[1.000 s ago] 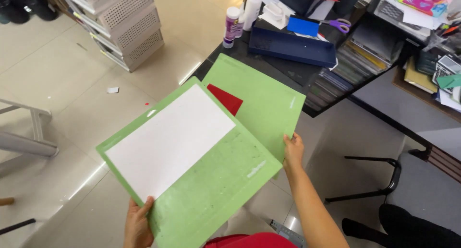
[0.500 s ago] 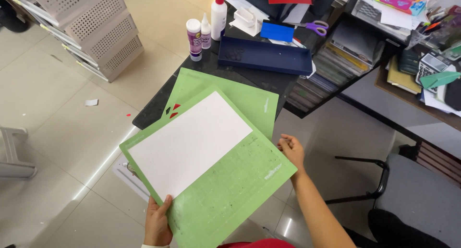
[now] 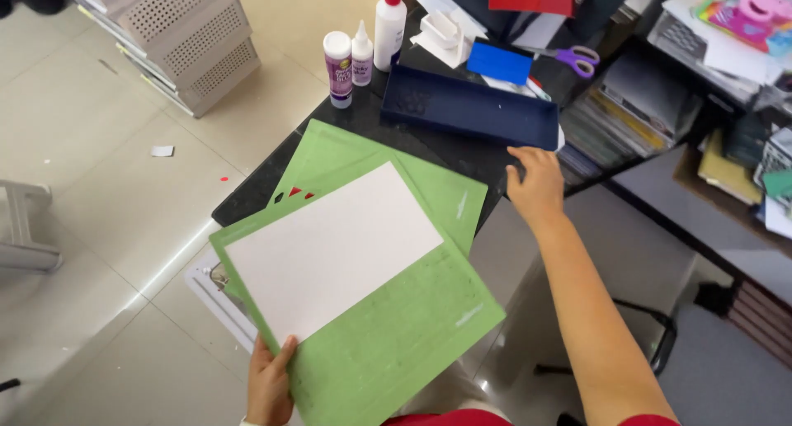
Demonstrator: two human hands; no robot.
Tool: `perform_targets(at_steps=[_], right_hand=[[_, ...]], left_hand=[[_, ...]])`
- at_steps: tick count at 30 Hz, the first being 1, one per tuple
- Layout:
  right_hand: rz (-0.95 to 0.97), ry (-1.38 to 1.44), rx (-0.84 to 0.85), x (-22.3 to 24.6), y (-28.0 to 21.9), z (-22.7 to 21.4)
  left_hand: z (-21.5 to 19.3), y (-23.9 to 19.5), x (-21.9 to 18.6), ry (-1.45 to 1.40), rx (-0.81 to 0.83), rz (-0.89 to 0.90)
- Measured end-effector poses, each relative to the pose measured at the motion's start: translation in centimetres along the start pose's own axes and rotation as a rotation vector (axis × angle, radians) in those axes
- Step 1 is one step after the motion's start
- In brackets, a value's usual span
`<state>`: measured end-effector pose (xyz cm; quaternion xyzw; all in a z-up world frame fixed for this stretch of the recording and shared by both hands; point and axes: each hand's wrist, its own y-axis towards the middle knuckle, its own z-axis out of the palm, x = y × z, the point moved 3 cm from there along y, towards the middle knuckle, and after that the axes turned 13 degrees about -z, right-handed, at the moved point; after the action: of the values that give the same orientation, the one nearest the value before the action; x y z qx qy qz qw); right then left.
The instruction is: Assembling a multi-layered explosion gift box, including cutting paper designs with a machine, weeding the cutouts, and gluing them.
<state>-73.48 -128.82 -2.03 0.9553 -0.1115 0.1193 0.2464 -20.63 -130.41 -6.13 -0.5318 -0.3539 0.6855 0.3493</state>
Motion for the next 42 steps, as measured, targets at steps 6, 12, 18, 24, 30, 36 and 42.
perform_targets(at_steps=[6, 12, 18, 24, 30, 36, 42], right_hand=[[-0.148, -0.096, 0.272, -5.6, 5.4, 7.0], [-0.266, 0.061, 0.192, -7.3, 5.3, 6.4], [-0.282, 0.122, 0.103, -8.3, 3.3, 4.8], [-0.326, 0.047, -0.046, -8.4, 1.9, 3.2], [-0.299, 0.074, 0.001, -9.5, 1.8, 3.1], [-0.067, 0.07, 0.249, -10.3, 1.9, 4.7], [-0.368, 0.239, 0.017, -1.6, 2.7, 3.8]], left_hand=[[0.3, 2.7, 2.5, -0.012, -0.158, 0.117], [3.8, 1.5, 4.7, -0.084, -0.248, 0.103], [4.7, 0.4, 5.3, -0.084, -0.332, 0.142], [4.1, 0.6, 5.9, -0.12, -0.27, 0.126], [1.1, 3.1, 7.1, -0.08, -0.15, 0.065], [0.3, 3.2, 6.9, -0.105, -0.066, 0.136], [2.2, -0.2, 5.4, -0.107, 0.086, 0.201]])
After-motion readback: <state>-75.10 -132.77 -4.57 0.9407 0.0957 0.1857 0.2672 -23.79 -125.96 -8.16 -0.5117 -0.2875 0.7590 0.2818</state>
